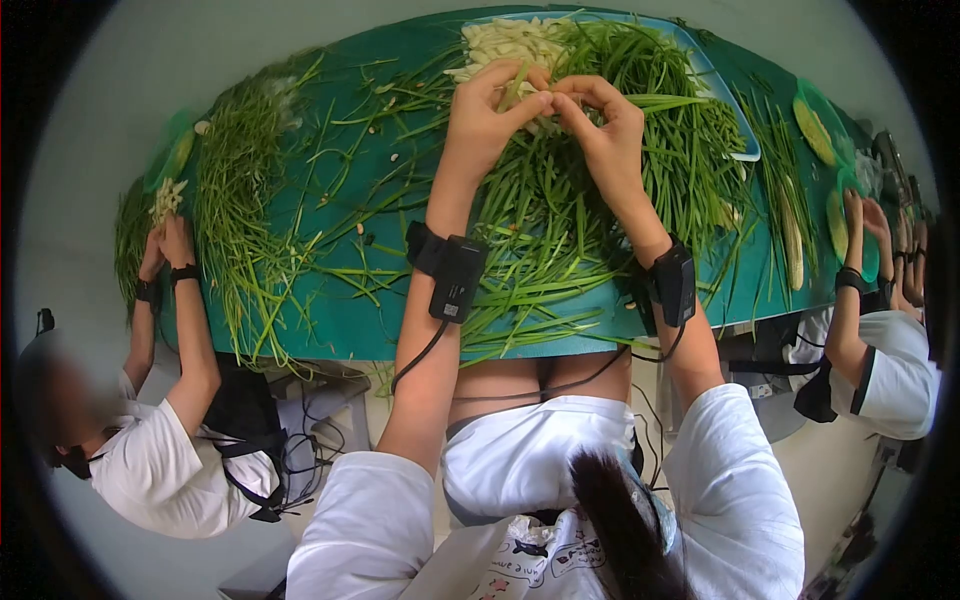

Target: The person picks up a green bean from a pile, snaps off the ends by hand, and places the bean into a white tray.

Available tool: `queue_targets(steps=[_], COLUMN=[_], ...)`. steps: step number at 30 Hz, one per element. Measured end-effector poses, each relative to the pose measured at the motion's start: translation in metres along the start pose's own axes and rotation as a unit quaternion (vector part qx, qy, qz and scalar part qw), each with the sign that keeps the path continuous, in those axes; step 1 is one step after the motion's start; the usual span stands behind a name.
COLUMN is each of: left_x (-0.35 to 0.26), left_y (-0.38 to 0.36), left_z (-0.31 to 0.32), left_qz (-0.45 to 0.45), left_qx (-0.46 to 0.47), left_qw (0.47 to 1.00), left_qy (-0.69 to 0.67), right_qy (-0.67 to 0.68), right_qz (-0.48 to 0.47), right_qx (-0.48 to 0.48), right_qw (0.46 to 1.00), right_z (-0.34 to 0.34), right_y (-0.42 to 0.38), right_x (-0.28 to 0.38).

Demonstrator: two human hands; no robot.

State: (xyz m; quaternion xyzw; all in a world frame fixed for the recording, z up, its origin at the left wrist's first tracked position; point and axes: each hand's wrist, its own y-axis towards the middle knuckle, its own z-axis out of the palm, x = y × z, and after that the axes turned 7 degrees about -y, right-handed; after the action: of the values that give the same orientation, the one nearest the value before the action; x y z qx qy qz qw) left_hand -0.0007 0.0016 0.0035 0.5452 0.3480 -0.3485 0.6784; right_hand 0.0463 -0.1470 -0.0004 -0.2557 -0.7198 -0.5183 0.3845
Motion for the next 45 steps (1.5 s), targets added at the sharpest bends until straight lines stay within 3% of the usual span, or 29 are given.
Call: queue_targets(steps=[11,20,27,32,38,45], left_x=[-0.002,-0.003,0.005,0.003,-0.002,-0.003], left_y=[0.0,-0.002,-0.001,-0.003,-0.002,-0.005], left_z=[0.006,0.004,0.003,0.012,0.011,0.009], left_qz=[0.039,-0.008,0.006,0.027,0.086,0.017], left_qx=[-0.015,-0.011,-0.019,-0.064,-0.03,-0.048], left_qw=[0.999,1.0,1.0,0.994,0.972,0.981], left_qy=[0.026,0.014,-0.018,0.082,0.215,0.185], right_qy=[-0.02,-0.024,-0.022,-0.003,0.028,0.023], right_qz=[-0.029,-0.027,-0.006,-0.006,0.023,0.021], right_qx=[-0.003,0.003,0.006,0.0,0.007,0.0], right_qw=[0.999,0.999,1.0,1.0,0.999,1.0], right_z=[-0.006,-0.005,0.0,-0.001,-0.002,-0.001], right_y=[0.005,0.001,0.0,0.001,0.001,0.0], right_x=[0.0,0.004,0.005,-0.002,-0.006,-0.005])
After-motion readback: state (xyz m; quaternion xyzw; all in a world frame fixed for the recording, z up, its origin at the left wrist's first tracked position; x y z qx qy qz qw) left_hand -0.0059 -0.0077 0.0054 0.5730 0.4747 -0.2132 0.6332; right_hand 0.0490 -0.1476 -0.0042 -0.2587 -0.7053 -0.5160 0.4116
